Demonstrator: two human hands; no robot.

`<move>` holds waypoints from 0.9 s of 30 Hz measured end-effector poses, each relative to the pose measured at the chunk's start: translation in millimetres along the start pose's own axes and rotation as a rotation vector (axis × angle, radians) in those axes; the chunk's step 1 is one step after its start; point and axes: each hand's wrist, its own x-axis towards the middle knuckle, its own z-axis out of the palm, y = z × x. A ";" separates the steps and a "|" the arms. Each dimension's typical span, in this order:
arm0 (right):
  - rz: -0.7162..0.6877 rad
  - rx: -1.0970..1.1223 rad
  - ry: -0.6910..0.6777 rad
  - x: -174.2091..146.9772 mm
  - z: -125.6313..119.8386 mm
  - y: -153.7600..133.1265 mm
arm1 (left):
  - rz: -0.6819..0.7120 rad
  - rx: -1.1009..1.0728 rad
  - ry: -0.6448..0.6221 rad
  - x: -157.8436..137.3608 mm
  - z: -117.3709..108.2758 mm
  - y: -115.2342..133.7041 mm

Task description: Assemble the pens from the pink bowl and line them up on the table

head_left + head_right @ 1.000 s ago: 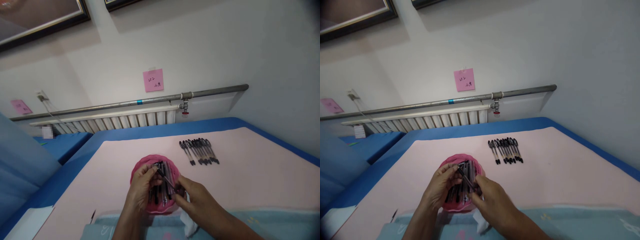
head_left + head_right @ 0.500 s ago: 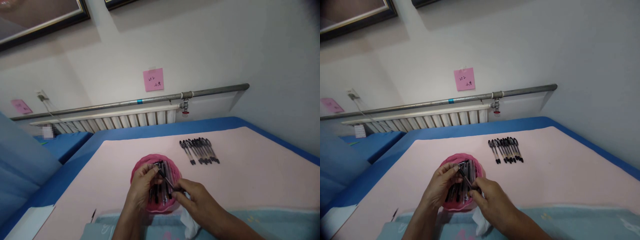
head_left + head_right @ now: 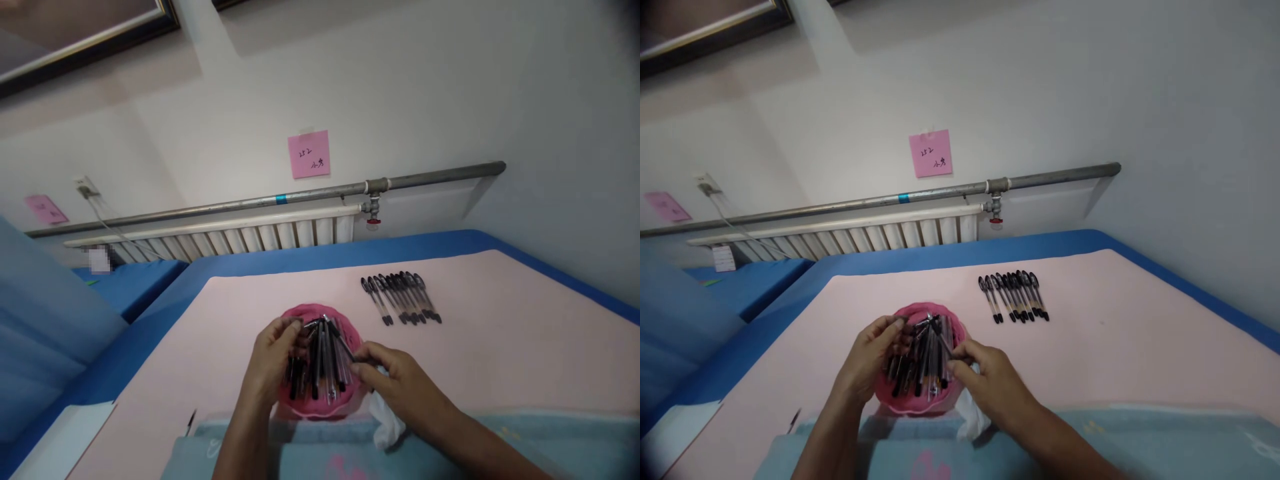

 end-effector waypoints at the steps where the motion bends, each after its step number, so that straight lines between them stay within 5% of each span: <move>1: 0.015 0.026 0.023 1.8 -1.4 2.2 | 0.019 0.066 0.040 1.2 -5.6 0.8; 7: 0.071 0.123 0.072 10.6 -6.5 16.9 | 0.068 0.590 0.049 2.4 -27.1 -4.1; 15: 0.065 0.129 0.077 12.5 -7.4 19.7 | 0.355 1.048 0.042 11.3 4.4 -18.6; 23: 0.051 0.108 0.070 10.6 -7.5 17.9 | 0.293 0.532 0.097 15.3 13.2 -23.5; 27: 0.063 0.094 0.067 10.7 -7.8 16.8 | 0.254 0.470 0.099 11.8 14.9 -19.9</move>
